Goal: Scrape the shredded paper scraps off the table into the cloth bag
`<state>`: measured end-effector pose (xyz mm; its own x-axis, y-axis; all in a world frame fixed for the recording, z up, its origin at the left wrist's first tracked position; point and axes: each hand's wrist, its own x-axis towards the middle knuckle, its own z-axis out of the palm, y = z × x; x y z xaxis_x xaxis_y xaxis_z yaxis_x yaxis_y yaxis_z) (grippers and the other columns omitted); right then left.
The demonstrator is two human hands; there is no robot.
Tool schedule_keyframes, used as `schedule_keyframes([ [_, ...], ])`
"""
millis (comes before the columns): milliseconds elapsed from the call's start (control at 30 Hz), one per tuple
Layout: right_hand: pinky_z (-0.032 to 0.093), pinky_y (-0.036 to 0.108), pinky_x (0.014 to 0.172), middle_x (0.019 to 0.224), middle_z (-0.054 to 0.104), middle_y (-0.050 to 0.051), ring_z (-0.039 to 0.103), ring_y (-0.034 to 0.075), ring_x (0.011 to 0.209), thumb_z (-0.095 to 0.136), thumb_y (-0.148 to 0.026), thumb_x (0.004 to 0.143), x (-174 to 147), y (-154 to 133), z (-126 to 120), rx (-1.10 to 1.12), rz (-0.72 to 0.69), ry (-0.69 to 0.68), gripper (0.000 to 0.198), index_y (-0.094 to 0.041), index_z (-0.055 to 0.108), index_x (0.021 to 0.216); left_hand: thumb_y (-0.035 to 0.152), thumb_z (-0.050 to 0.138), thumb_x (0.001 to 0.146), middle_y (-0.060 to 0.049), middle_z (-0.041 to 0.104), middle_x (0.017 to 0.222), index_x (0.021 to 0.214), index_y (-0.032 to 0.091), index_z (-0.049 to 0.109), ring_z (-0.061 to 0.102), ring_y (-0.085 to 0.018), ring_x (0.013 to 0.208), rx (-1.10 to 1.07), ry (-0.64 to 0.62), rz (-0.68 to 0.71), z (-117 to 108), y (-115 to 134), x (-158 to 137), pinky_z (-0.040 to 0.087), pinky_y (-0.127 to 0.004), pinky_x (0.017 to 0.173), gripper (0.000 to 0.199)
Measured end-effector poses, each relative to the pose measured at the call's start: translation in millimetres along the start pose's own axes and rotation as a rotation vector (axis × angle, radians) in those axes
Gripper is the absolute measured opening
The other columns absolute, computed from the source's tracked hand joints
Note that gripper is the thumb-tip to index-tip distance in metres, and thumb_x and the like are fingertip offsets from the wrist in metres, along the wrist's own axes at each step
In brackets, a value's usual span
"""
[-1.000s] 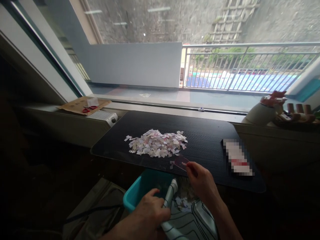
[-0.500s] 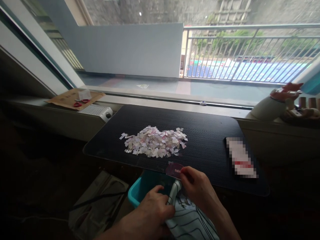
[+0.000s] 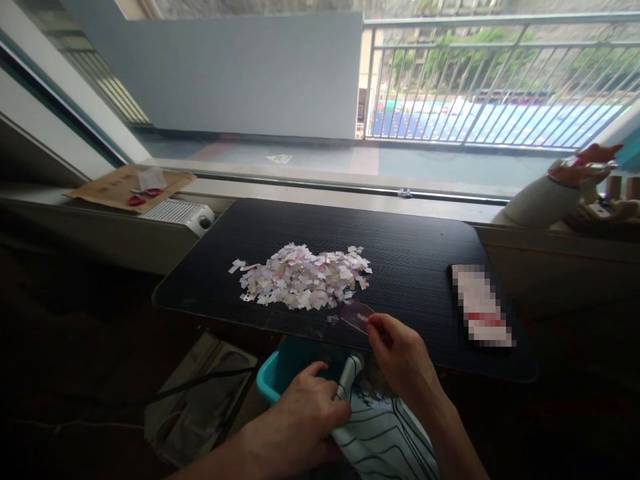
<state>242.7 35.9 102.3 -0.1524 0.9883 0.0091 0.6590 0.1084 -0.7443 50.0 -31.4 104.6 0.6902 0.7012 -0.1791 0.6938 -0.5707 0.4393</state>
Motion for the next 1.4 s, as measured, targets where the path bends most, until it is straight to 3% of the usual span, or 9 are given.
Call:
schedule_keyframes([
  [133,0.049,0.028,0.064,0.082,0.071,0.004,0.066,0.018,0.071,0.05,-0.037,0.088,5.2,-2.2,7.1,-0.029,0.012,-0.052,0.024,-0.02,0.067,0.092,0.043,0.068,0.078,-0.004,0.067,0.078,0.084,0.021,0.067,0.064,-0.021,0.075,0.018,-0.018,-0.013,-2.3,-1.6,0.2,0.037,-0.047,0.098,0.023],
  [300,0.046,0.027,0.063,0.077,0.07,0.002,0.064,0.017,0.067,0.051,-0.036,0.087,2.1,-5.2,-1.3,-0.082,0.005,-0.071,0.022,-0.02,0.067,0.089,0.045,0.066,0.079,-0.004,0.068,0.08,0.085,0.021,0.067,0.064,-0.021,0.076,0.016,-0.034,-0.014,-5.5,-2.9,-0.2,0.038,-0.047,0.097,0.025],
  [467,0.047,0.026,0.069,0.087,0.072,0.003,0.065,0.017,0.076,0.052,-0.036,0.088,10.8,-2.6,3.4,-0.007,-0.039,-0.002,0.022,-0.02,0.068,0.093,0.046,0.068,0.078,-0.004,0.067,0.078,0.086,0.021,0.067,0.064,-0.021,0.076,0.021,-0.033,-0.006,-7.2,-3.7,0.5,0.038,-0.047,0.097,0.026],
  [567,0.047,0.026,0.073,0.089,0.072,0.003,0.066,0.018,0.08,0.053,-0.033,0.088,14.5,-2.9,6.6,0.011,-0.064,-0.045,0.021,-0.02,0.068,0.093,0.047,0.067,0.079,-0.004,0.066,0.077,0.084,0.022,0.067,0.064,-0.022,0.075,0.025,-0.01,-0.019,-7.6,-4.5,-1.2,0.038,-0.047,0.098,0.026],
  [733,0.045,0.025,0.063,0.075,0.07,0.0,0.063,0.015,0.067,0.053,-0.034,0.088,7.8,-10.9,-4.8,-0.019,-0.057,-0.203,0.02,-0.02,0.068,0.087,0.046,0.067,0.079,-0.004,0.066,0.077,0.085,0.021,0.067,0.064,-0.021,0.075,0.017,-0.006,-0.036,-7.6,-5.8,-4.5,0.038,-0.047,0.098,0.025],
  [933,0.046,0.024,0.069,0.086,0.072,0.002,0.065,0.017,0.076,0.054,-0.034,0.087,15.0,-14.1,4.1,0.032,-0.063,-0.108,0.021,-0.02,0.069,0.093,0.047,0.07,0.076,-0.004,0.067,0.077,0.085,0.022,0.067,0.064,-0.022,0.075,0.014,0.014,-0.045,-3.9,-8.8,-5.3,0.039,-0.047,0.097,0.027],
  [1100,0.045,0.023,0.061,0.073,0.068,0.0,0.061,0.015,0.066,0.052,-0.034,0.088,9.6,-13.3,4.8,0.028,-0.055,-0.253,0.022,-0.02,0.068,0.086,0.045,0.072,0.075,-0.003,0.067,0.077,0.084,0.022,0.067,0.064,-0.021,0.075,-0.005,0.017,-0.066,-4.6,-11.1,-8.4,0.038,-0.045,0.097,0.025],
  [1267,0.046,0.023,0.063,0.079,0.07,0.002,0.062,0.015,0.07,0.053,-0.038,0.087,-2.2,-2.2,-3.1,0.031,-0.005,-0.167,0.024,-0.019,0.067,0.092,0.045,0.07,0.076,-0.003,0.066,0.077,0.082,0.022,0.066,0.064,-0.021,0.075,-0.023,0.021,-0.078,-3.8,-12.0,-8.6,0.038,-0.045,0.097,0.025],
  [1400,0.044,0.022,0.057,0.072,0.067,0.001,0.059,0.014,0.063,0.052,-0.037,0.087,-8.2,-3.9,-4.9,0.021,-0.002,-0.257,0.024,-0.019,0.067,0.087,0.046,0.071,0.076,-0.003,0.066,0.078,0.083,0.022,0.066,0.064,-0.021,0.076,-0.028,0.016,-0.082,-4.4,-12.1,-7.9,0.037,-0.045,0.098,0.025],
])
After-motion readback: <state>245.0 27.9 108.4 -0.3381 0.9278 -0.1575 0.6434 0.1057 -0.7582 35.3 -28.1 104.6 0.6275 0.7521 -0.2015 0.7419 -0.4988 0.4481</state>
